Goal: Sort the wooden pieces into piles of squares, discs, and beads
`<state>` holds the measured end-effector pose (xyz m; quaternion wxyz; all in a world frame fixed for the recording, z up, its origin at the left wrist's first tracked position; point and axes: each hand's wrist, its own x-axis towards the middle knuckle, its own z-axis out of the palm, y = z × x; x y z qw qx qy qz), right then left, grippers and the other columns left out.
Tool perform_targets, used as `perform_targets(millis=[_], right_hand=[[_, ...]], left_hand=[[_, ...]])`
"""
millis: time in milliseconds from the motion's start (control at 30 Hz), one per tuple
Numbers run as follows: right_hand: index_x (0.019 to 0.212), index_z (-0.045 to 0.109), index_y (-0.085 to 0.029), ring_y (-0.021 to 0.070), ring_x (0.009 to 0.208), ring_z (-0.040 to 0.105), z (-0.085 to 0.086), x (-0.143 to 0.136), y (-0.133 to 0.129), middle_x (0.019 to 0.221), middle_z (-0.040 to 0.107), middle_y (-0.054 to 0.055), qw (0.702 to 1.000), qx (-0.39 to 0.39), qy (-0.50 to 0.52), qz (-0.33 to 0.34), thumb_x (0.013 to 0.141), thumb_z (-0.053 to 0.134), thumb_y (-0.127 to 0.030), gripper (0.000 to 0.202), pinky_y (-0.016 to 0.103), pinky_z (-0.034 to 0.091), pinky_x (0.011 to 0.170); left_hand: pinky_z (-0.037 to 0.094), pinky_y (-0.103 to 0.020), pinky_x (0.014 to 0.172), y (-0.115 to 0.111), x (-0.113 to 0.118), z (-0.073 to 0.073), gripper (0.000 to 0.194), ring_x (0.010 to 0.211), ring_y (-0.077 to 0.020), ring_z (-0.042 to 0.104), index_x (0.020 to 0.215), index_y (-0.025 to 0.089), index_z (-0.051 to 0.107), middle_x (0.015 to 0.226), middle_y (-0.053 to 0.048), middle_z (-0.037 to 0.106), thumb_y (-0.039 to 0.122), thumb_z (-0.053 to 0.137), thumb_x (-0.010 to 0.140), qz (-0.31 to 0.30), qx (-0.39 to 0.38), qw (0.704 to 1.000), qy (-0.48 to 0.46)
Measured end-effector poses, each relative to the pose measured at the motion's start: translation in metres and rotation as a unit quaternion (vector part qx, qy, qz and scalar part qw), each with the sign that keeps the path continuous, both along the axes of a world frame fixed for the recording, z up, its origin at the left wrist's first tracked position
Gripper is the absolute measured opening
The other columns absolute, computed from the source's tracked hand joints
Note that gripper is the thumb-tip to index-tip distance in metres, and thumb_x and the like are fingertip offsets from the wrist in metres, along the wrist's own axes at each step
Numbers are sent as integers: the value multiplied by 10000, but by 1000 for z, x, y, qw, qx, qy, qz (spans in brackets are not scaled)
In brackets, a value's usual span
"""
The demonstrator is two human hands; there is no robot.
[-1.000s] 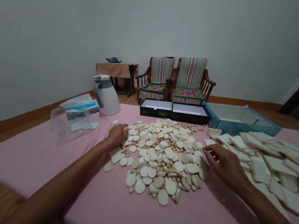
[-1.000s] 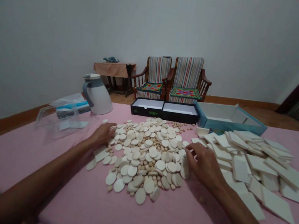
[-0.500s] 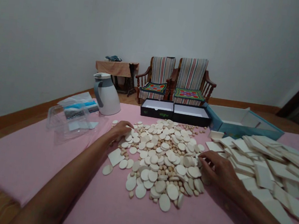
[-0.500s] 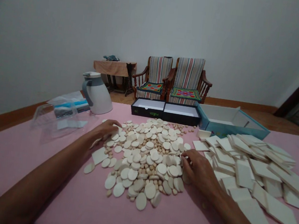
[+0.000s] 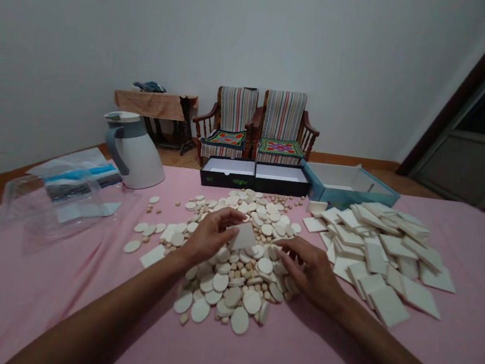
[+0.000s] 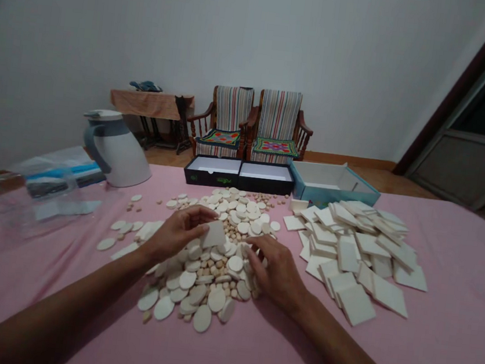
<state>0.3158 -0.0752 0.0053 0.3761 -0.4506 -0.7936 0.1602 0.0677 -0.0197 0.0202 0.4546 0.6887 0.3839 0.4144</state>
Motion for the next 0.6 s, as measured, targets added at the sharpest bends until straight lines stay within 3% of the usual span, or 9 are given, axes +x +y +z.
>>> perform_targets(millis=[67,200,300,400,533,600], right_hand=[[1025,650,-189,145,650,575,4,-6,-6,771,657,25,998,-48,28,11,938,495,-346,237,260,449,617],[696,568,-182,104,550,468,4,-9,-9,592,520,-33,991,-116,59,23,897,531,-351,266,215,344,507],[590,481,-186,95,524,434,5,5,1,550,474,-40,989,-129,79,-7,848,558,-375,329,208,311,480],[543,476,-191,97,466,434,11,36,17,482,472,-35,975,-139,135,-106,809,579,-440,379,215,327,456],[556,548,-173,95,431,472,22,87,35,491,544,-3,910,-114,295,-269,729,664,-476,367,212,360,421],[614,591,-167,100,461,511,26,106,39,595,627,33,867,-81,394,-295,683,705,-475,335,209,384,409]], left_hand=[[526,-346,829,-13,21,-2,278,947,-196,654,1071,181,606,1042,-85,687,283,621,813,-41,2,999,-1],[533,-352,829,-30,46,-3,245,966,-208,653,1057,199,617,1044,-82,684,247,610,817,-66,26,997,13],[534,-361,867,-34,48,-1,225,1007,-210,645,1055,213,625,1082,-76,675,258,601,835,-33,61,996,54],[536,-367,890,-33,35,0,226,1011,-204,645,1067,214,629,1103,-75,675,299,572,865,1,84,992,96],[536,-378,905,-26,12,-4,243,987,-205,660,1064,206,628,1057,-72,696,329,551,869,42,86,988,119],[533,-386,916,-23,2,-7,258,992,-212,664,1063,203,625,1047,-73,700,348,550,863,58,78,988,119]])
